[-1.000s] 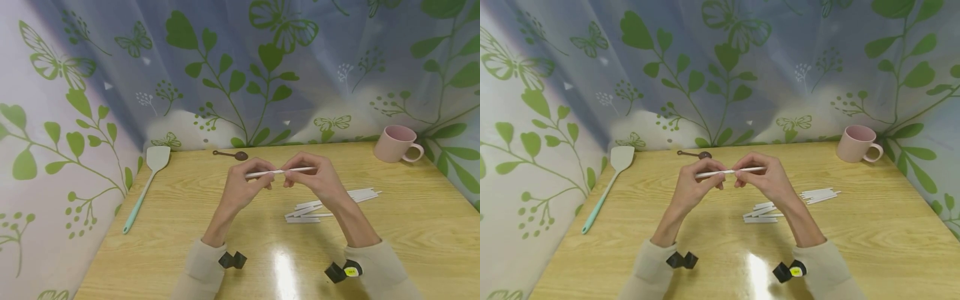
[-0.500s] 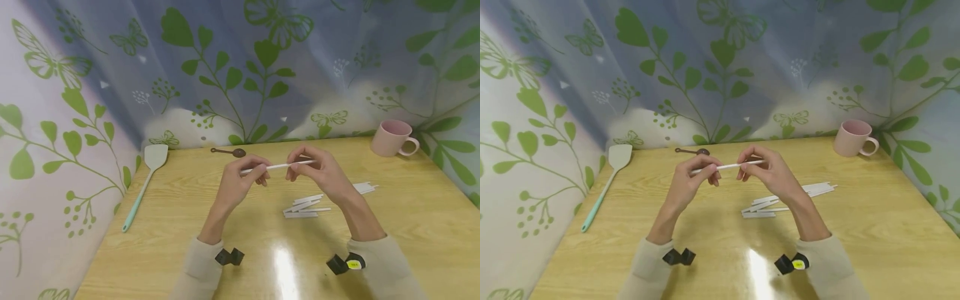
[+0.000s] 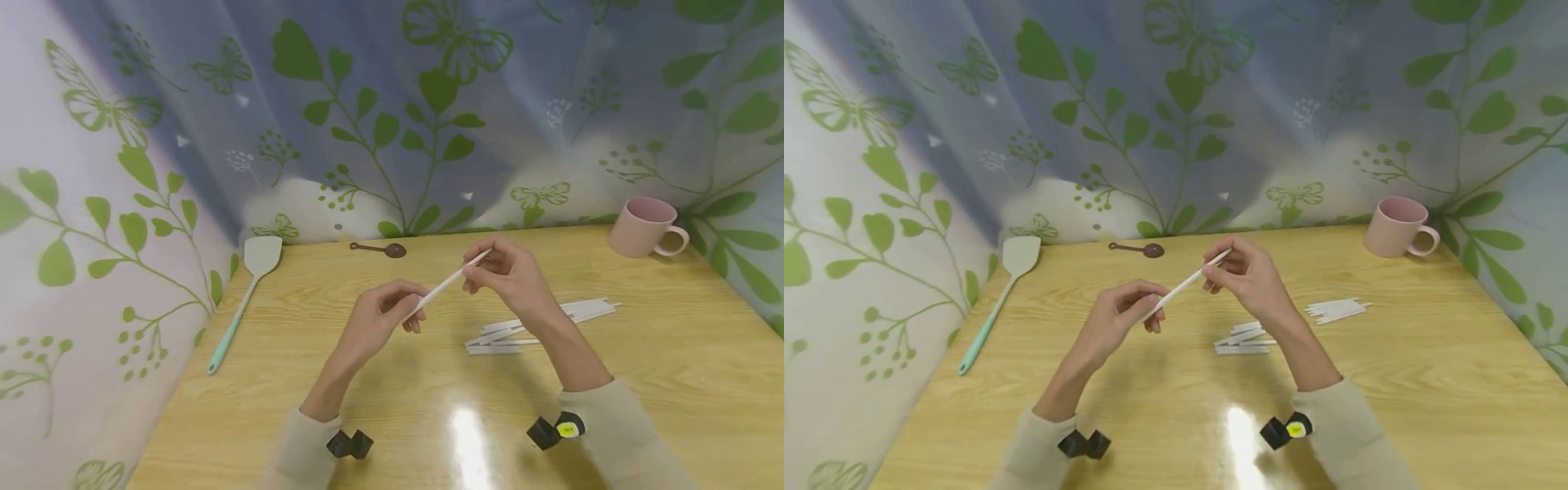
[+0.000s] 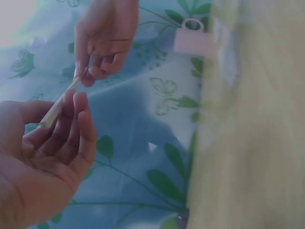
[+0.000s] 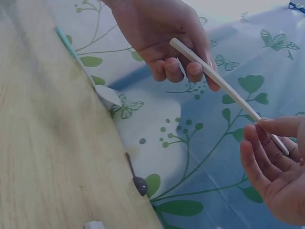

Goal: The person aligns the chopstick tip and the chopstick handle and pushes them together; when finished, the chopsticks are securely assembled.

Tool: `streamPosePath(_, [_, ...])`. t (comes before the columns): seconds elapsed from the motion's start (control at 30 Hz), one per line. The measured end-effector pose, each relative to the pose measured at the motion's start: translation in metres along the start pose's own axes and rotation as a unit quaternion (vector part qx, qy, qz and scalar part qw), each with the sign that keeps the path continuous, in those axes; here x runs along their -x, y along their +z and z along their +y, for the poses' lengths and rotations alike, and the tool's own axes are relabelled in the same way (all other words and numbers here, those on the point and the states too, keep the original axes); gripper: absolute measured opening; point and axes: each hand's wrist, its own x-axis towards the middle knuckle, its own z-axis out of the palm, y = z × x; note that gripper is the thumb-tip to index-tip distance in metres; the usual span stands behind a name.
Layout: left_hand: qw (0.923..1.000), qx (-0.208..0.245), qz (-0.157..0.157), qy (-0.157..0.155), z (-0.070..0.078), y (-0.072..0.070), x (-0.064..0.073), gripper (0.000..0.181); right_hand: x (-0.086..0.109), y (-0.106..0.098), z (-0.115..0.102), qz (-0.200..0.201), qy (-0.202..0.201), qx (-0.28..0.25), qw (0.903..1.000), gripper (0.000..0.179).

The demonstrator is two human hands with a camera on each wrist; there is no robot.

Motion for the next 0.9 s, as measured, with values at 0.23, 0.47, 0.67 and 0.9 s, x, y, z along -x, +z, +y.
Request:
streamPosePath(0.23, [0.9975,0.005,-0.035,-0.061,-0.011,-0.010,0.020,0.022,-0.004,0.008,0.017,-0.004,0.028,0.017,0.9994,0.023])
streamPosePath(0.47, [0.9913,0.003,-0.069,-0.112,-0.026,-0.015,0.042,0.026,-0.015,0.028,0.042,-0.037,0.074,0.016,0.9965,0.042])
streamPosePath(0.67, [0.9863,-0.011,-0.072,-0.148,-0.041,-0.020,0.053,0.030,-0.029,0.040,0.065,-0.049,0.097,0.020,0.9939,0.043])
streamPosePath(0.9, [0.9787,0.003,-0.076,-0.191,-0.047,-0.027,0.060,0.032,-0.042,0.052,0.082,-0.052,0.124,0.036,0.9902,0.043])
